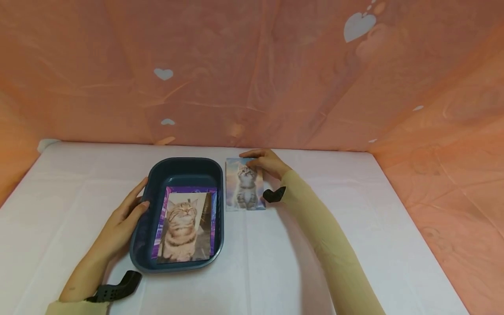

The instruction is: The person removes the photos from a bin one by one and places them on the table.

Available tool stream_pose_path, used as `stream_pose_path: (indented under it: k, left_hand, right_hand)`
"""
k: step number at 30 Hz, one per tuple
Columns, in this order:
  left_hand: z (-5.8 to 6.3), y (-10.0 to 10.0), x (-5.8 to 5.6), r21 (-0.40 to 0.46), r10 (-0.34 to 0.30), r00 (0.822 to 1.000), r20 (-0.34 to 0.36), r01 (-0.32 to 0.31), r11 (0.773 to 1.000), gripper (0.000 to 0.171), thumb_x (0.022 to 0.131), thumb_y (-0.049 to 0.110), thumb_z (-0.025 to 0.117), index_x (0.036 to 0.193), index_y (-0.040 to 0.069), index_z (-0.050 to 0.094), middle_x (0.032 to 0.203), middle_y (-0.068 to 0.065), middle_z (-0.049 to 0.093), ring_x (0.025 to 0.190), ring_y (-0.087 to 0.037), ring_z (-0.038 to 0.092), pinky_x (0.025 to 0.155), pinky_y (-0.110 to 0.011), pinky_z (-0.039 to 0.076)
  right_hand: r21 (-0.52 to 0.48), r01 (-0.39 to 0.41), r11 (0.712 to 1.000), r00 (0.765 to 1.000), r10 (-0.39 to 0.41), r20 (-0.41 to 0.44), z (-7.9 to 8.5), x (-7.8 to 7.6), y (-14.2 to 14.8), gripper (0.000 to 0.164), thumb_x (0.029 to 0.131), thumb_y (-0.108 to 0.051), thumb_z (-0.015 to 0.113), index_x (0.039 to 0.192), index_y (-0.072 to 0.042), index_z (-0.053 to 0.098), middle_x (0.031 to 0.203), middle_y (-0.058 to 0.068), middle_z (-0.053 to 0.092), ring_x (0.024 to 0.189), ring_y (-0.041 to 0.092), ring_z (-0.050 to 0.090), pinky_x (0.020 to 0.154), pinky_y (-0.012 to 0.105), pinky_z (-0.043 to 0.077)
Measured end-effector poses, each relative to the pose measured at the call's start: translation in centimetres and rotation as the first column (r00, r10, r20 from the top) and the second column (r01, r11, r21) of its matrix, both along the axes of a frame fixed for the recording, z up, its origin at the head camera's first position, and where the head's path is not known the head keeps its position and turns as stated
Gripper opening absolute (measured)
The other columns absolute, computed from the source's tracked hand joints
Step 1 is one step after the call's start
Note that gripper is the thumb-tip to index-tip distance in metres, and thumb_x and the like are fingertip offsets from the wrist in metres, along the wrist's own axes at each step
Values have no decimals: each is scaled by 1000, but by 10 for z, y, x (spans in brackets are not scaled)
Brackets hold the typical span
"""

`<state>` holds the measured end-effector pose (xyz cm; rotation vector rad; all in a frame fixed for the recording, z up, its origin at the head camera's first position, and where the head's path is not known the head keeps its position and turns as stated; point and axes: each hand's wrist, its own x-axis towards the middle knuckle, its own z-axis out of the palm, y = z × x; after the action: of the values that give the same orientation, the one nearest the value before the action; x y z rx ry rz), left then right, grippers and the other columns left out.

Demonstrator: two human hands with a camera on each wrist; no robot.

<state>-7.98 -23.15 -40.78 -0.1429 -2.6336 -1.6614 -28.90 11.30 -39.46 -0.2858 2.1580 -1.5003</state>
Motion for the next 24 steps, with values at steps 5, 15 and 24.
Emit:
stream_pose_path:
  k: [5,15,24]
  left_hand:
    - [1,-1,-1,-22,16,1000,14,-16,1000,56,103,24,41,154,31,18,137,-32,45,98,16,44,76,-7,38]
    - [1,-1,-4,-40,31,999,27,-30,999,56,103,27,42,154,33,19,139,-32,43,101,14,41,77,-8,37]
    - [1,-2,-8,-47,37,999,32,-36,998,55,103,30,42,153,35,19,142,-30,42,111,6,40,79,-9,35]
  right_hand:
    - [-46,19,999,1000,-19,6,-2,0,2,40,89,2,60,128,-2,60,135,12,57,113,19,57,85,24,47]
    - [-98,85,991,996,-86,-6,0,4,5,43,89,4,57,132,-1,56,135,18,55,119,30,55,97,35,45]
    - [-188,157,969,984,-170,-51,1,17,4,44,88,-3,61,131,1,55,139,17,51,130,29,45,110,40,32]
